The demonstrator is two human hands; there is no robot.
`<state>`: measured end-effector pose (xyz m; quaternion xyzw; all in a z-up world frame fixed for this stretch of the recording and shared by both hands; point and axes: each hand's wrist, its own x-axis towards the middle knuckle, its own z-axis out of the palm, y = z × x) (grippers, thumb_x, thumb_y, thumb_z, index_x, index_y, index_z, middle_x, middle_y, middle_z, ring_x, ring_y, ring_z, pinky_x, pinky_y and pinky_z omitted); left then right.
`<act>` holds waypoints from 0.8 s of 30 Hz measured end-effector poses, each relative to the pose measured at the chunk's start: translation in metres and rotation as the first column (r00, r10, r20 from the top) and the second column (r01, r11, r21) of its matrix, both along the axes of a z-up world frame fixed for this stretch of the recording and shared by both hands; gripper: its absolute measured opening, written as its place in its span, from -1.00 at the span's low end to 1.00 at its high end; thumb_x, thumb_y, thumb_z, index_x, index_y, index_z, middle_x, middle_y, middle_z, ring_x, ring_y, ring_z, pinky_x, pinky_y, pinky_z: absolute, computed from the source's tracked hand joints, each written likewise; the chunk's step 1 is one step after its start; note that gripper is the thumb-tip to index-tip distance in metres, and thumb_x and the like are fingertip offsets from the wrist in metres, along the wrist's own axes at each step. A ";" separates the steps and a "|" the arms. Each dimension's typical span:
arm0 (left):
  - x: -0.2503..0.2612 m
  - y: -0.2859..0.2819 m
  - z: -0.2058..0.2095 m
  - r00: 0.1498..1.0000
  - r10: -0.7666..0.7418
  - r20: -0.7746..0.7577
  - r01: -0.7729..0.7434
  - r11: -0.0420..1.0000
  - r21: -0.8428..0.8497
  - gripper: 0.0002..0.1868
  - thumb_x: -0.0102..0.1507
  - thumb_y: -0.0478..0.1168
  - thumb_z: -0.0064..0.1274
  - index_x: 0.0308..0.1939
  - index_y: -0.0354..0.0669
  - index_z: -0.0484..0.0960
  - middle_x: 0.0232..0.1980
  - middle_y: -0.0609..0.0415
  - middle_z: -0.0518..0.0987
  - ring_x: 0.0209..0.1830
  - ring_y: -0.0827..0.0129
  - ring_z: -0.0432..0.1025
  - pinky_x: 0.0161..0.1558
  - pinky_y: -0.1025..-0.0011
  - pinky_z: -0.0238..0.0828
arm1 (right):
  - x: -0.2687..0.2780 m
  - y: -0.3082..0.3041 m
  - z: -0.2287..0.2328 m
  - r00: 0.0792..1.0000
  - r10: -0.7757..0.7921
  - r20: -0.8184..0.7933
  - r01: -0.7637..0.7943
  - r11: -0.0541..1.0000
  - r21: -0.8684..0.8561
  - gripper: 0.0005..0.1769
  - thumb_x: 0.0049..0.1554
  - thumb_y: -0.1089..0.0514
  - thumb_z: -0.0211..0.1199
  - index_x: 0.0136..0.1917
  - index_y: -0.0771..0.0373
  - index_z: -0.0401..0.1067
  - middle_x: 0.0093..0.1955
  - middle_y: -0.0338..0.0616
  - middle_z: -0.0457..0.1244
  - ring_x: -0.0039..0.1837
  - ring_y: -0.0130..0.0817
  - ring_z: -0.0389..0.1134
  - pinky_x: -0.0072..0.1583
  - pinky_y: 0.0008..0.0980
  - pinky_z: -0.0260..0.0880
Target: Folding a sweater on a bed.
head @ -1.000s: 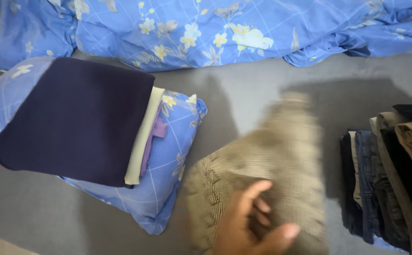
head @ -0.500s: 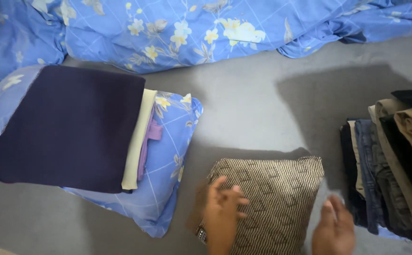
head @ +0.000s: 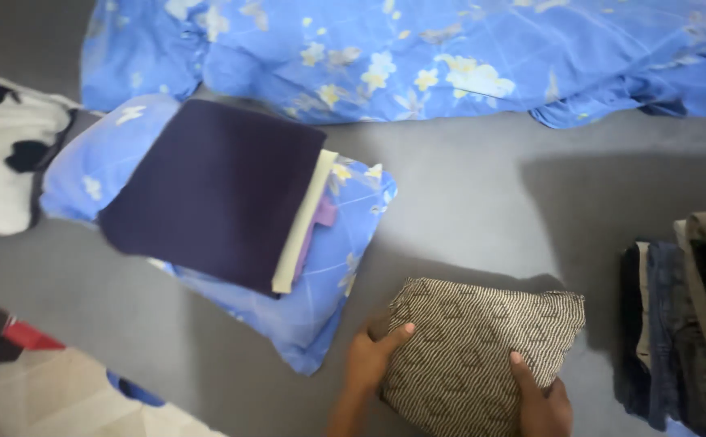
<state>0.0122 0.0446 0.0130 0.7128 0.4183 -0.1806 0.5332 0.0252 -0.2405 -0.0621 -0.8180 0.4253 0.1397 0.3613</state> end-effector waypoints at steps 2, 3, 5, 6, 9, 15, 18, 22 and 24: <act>-0.008 0.012 -0.014 0.994 0.023 0.106 0.007 0.962 -0.273 0.03 -0.07 0.29 0.36 0.18 -0.56 0.59 0.19 -0.39 0.68 0.21 -0.13 0.60 0.18 0.12 0.50 | 0.009 -0.018 -0.009 0.992 -0.024 -0.122 0.042 0.989 0.140 -0.03 0.16 -0.25 0.37 0.50 0.55 0.20 0.43 0.43 0.24 0.45 0.17 0.26 0.52 -0.01 0.20; -0.010 0.013 -0.007 0.999 -0.037 -0.029 0.024 0.930 -0.366 0.03 -0.02 0.25 0.36 0.31 -0.43 0.46 0.28 -0.27 0.58 0.28 -0.01 0.49 0.25 0.14 0.40 | 0.014 -0.026 -0.017 0.992 -0.103 -0.078 0.128 0.870 0.476 -0.09 0.18 -0.22 0.26 0.52 0.49 0.15 0.44 0.33 0.23 0.43 0.10 0.27 0.46 0.02 0.21; -0.025 0.007 0.020 0.982 -0.102 -0.161 0.017 0.888 -0.459 0.04 0.04 0.20 0.36 0.44 -0.29 0.35 0.36 -0.14 0.49 0.36 0.11 0.39 0.32 0.17 0.31 | 0.009 -0.041 -0.033 0.982 -0.179 -0.063 0.164 0.637 0.753 -0.14 0.19 -0.18 0.14 0.53 0.43 0.08 0.46 0.23 0.22 0.40 0.04 0.28 0.40 0.05 0.22; -0.031 0.004 0.038 0.992 -0.020 -0.128 -0.055 0.829 -0.556 0.00 -0.02 0.13 0.34 0.42 -0.24 0.39 0.33 -0.13 0.54 0.32 0.07 0.43 0.30 0.14 0.35 | 0.009 -0.043 -0.043 0.966 -0.194 -0.173 0.250 0.507 0.825 -0.17 0.20 -0.17 0.09 0.53 0.43 0.12 0.43 0.20 0.23 0.37 0.06 0.29 0.36 0.11 0.25; -0.045 0.016 0.066 0.990 0.134 0.035 -0.078 0.750 -0.657 -0.04 -0.06 0.02 0.33 0.40 -0.22 0.42 0.30 -0.11 0.59 0.29 0.04 0.48 0.30 0.11 0.38 | 0.011 -0.034 -0.044 0.983 -0.153 -0.097 0.146 0.350 0.925 -0.22 0.21 -0.11 0.01 0.53 0.42 0.11 0.40 0.22 0.25 0.32 0.10 0.32 0.31 0.12 0.31; -0.033 0.091 0.161 0.962 0.231 0.145 -0.133 0.860 -0.492 -0.07 -0.01 -0.06 0.36 0.41 -0.08 0.33 0.28 -0.04 0.57 0.26 0.11 0.48 0.29 0.15 0.39 | 0.029 0.118 0.252 0.976 -0.191 0.107 -0.033 0.357 0.933 -0.30 0.19 0.00 -0.02 0.53 0.31 0.10 0.36 0.23 0.26 0.32 0.10 0.36 0.28 0.07 0.38; -0.023 0.140 0.201 0.914 0.221 0.341 -0.027 0.870 -0.492 -0.10 -0.01 -0.03 0.30 0.38 -0.28 0.43 0.20 -0.21 0.63 0.18 0.00 0.53 0.23 0.13 0.45 | 0.042 0.158 0.264 0.961 -0.188 0.204 -0.118 0.387 0.915 -0.26 0.15 0.04 0.10 0.53 0.37 0.11 0.36 0.26 0.27 0.32 0.08 0.36 0.27 0.03 0.39; -0.007 0.193 0.245 0.852 0.261 0.454 -0.055 0.907 -0.418 -0.09 -0.06 -0.02 0.25 0.37 -0.23 0.42 0.24 -0.23 0.61 0.21 -0.03 0.52 0.23 0.08 0.42 | 0.091 0.211 0.266 0.952 -0.157 0.264 -0.178 0.419 0.890 -0.21 0.03 0.07 0.28 0.48 0.36 0.19 0.31 0.19 0.30 0.27 0.07 0.36 0.21 0.01 0.39; -0.027 0.182 0.186 0.748 0.187 0.637 -0.073 0.977 -0.201 -0.12 -0.02 0.03 0.27 0.37 -0.16 0.44 0.35 -0.25 0.49 0.35 -0.03 0.40 0.33 0.10 0.29 | 0.147 0.217 0.268 0.932 0.052 0.358 -0.330 0.526 0.784 -0.22 0.00 0.08 0.33 0.45 0.37 0.26 0.27 0.17 0.34 0.27 0.08 0.37 0.23 -0.01 0.37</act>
